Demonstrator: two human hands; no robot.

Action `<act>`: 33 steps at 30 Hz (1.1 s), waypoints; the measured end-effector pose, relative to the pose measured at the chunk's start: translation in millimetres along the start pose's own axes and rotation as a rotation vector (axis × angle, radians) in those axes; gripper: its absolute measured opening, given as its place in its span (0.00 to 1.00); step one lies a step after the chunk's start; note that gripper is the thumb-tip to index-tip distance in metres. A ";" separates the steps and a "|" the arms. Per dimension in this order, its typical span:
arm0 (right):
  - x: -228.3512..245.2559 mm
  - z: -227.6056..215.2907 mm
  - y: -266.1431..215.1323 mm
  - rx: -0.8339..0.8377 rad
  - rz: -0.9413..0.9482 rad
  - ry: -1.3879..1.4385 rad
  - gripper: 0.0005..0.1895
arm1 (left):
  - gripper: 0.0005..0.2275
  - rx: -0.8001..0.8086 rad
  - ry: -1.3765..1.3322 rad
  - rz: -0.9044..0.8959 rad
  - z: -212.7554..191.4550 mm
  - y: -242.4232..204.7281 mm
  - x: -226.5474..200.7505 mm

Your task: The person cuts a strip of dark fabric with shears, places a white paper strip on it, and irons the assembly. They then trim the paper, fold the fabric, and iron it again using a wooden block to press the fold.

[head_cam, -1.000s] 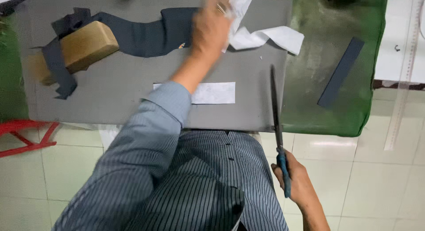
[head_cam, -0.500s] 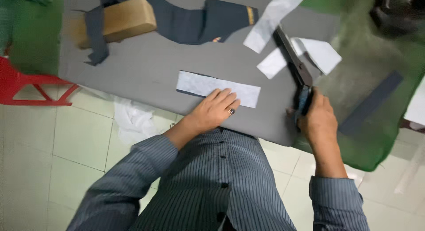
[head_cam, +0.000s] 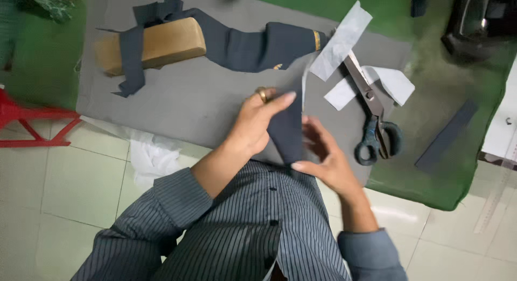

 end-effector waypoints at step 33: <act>-54.4 -154.9 50.9 -0.119 -0.135 -1.274 0.52 | 0.17 -0.516 -0.195 -0.256 -35.5 -37.3 190.9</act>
Point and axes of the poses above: each hand's wrist, its own y-axis towards the middle knuckle, its own z-axis out of the palm, x = y × z, the point moved 1 cm from there along y, towards the middle knuckle, and after that the axes turned 14 degrees about -x, right-handed, at the moved point
